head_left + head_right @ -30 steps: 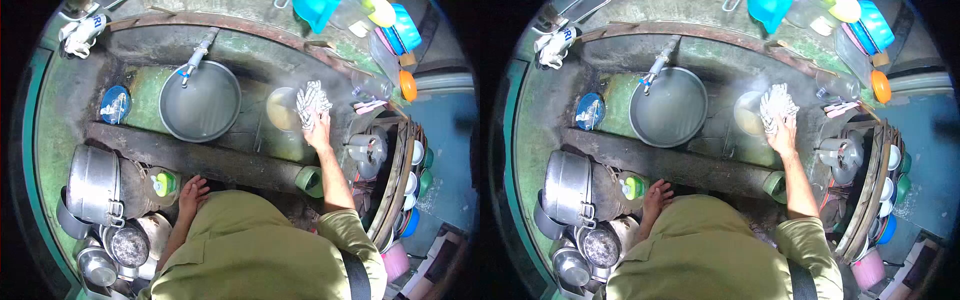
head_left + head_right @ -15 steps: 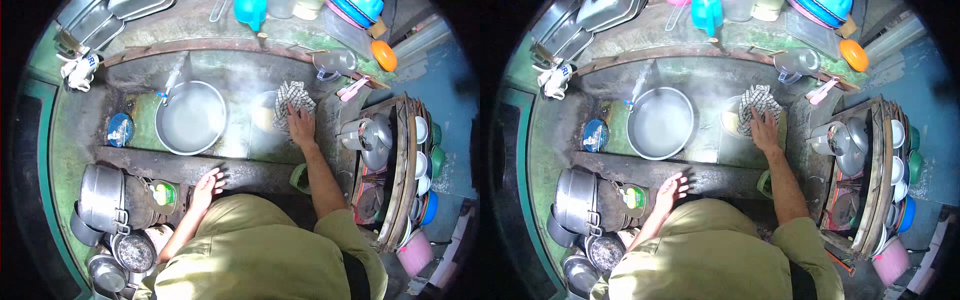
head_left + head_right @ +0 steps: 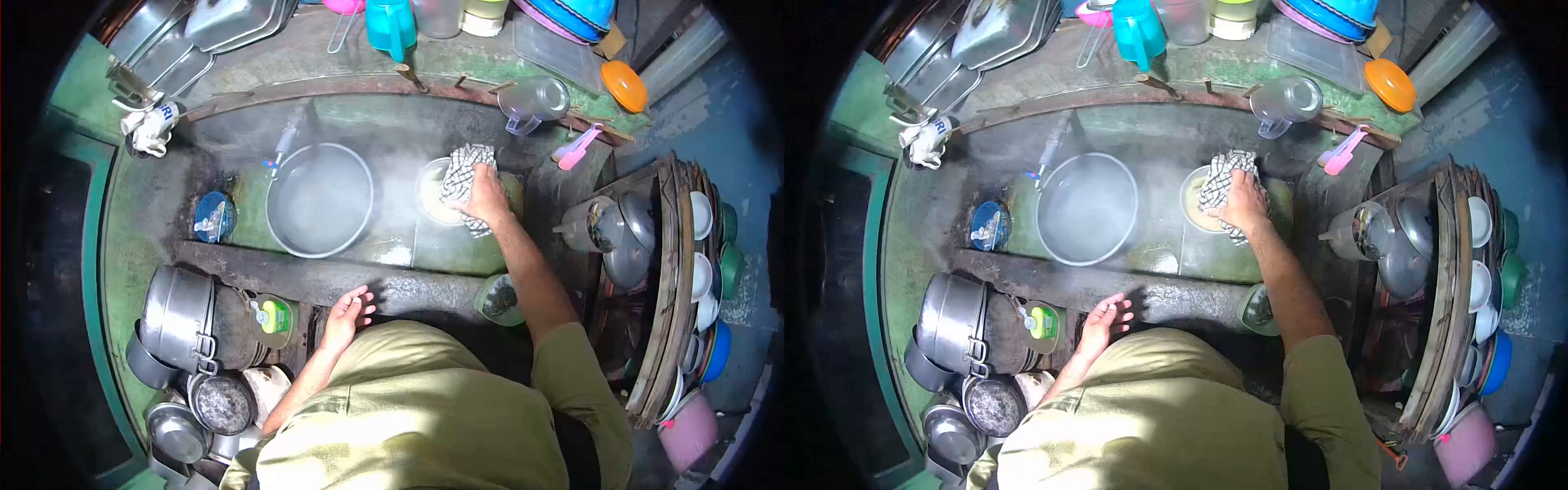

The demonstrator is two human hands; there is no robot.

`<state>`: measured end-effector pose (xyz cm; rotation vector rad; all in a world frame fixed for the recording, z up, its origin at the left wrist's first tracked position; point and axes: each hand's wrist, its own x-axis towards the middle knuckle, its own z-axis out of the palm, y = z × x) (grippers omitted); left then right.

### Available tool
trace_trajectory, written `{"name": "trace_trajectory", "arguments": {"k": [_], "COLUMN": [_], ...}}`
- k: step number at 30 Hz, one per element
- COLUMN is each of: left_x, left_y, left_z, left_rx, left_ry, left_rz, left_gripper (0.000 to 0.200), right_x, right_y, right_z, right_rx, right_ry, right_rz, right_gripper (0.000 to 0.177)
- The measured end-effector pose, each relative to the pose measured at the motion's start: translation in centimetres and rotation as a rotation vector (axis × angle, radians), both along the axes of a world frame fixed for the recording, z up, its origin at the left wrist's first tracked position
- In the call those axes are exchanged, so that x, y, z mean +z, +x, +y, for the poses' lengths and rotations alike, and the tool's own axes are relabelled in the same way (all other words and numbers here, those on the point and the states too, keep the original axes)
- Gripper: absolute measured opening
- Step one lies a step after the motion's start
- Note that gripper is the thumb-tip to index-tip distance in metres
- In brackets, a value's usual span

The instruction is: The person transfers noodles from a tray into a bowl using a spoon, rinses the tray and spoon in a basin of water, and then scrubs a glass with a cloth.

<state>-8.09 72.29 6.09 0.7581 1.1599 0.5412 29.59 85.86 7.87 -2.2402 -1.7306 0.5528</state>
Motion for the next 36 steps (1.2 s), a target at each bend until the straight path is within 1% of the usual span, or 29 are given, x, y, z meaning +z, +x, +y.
{"name": "trace_trajectory", "arguments": {"k": [1,3,4,5,7,8,11,13,15,16,17,20,21,23,24,25,27,28,29,31,33,35,36], "left_x": [0.0,-0.1,-0.1,-0.2,-0.5,-0.5,0.2,0.3,-0.2,0.0,0.1,0.1,0.0,-0.2,-0.3,-0.3,-0.5,-0.6,-0.6,-0.3,0.1,0.3,0.2], "left_y": [-0.1,-0.3,-0.5,-0.7,-0.9,-1.1,-1.3,-1.5,-1.9,-1.9,-1.9,-2.6,-3.0,-3.5,-3.8,-3.9,-4.2,-4.2,-4.2,-4.1,-4.1,-4.3,-4.3], "left_z": [-0.1,-0.1,-0.2,-0.4,-0.4,-0.5,-0.8,-0.9,-1.1,-1.1,-1.0,-1.2,-1.3,-1.5,-1.7,-1.8,-1.9,-1.9,-1.8,-1.6,-1.3,-1.2,-1.2], "left_rx": [0.018,0.041,0.051,0.063,0.069,0.08,0.123,0.143,0.159,0.157,0.156,0.187,0.196,0.205,0.21,0.215,0.206,0.219,0.232,0.228,0.218,0.219,0.219], "left_ry": [0.006,0.01,0.012,0.012,0.032,0.032,0.019,-0.011,-0.015,-0.011,-0.005,-0.001,-0.002,-0.008,-0.013,-0.015,-0.021,-0.037,-0.05,-0.048,-0.034,-0.034,-0.035], "left_rz": [0.002,-0.003,-0.004,-0.007,-0.011,-0.014,-0.001,0.005,-0.026,-0.024,-0.023,-0.025,-0.02,-0.018,-0.011,-0.004,0.011,-0.006,-0.024,-0.039,-0.041,-0.039,-0.045], "left_gripper": [0.038,0.038,0.038,0.038,0.039,0.039,0.037,0.037,0.036,0.036,0.036,0.037,0.037,0.037,0.037,0.037,0.038,0.038,0.038,0.038,0.038,0.038,0.038], "right_x": [-0.6,-1.5,-1.5,-1.5,-1.4,-2.4,-1.8,-1.9,-1.6,-1.6,-1.8,-2.8,-2.4,-1.6,-1.3,-1.0,-0.3,-1.3,-1.7,-1.8,-2.0,-2.3,-2.0], "right_y": [-0.1,-0.3,-0.3,-0.2,0.4,0.7,-0.4,-1.0,-1.5,-1.6,-1.4,-0.6,-0.6,-0.4,-0.2,0.0,0.3,0.9,1.0,1.0,1.2,1.8,1.5], "right_z": [0.2,0.6,0.9,1.0,1.4,1.6,1.2,1.3,1.9,1.8,1.7,1.4,1.1,0.7,0.6,0.4,-0.3,-0.9,-1.2,-1.4,-1.7,-2.2,-2.2], "right_rx": [0.01,-0.081,-0.067,-0.056,-0.07,-0.084,-0.061,-0.058,-0.038,-0.023,-0.016,-0.023,-0.016,0.023,0.05,0.046,0.12,0.163,0.157,0.221,0.218,0.165,0.104], "right_ry": [0.003,0.103,0.038,0.039,-0.074,-0.05,-0.015,-0.026,-0.105,-0.08,-0.076,0.092,0.089,0.168,0.251,0.246,0.313,0.415,0.411,0.499,0.472,0.504,0.558], "right_rz": [-0.002,-0.028,-0.142,-0.145,-0.203,-0.232,-0.25,-0.212,-0.202,-0.22,-0.225,-0.242,-0.243,-0.276,-0.307,-0.308,-0.363,-0.305,-0.307,-0.383,-0.389,-0.43,-0.388], "right_gripper": [0.099,0.097,0.101,0.101,0.105,0.105,0.106,0.108,0.105,0.098,0.098,0.092,0.092,0.092,0.091,0.091,0.085,0.077,0.077,0.072,0.071,0.072,0.072]}}
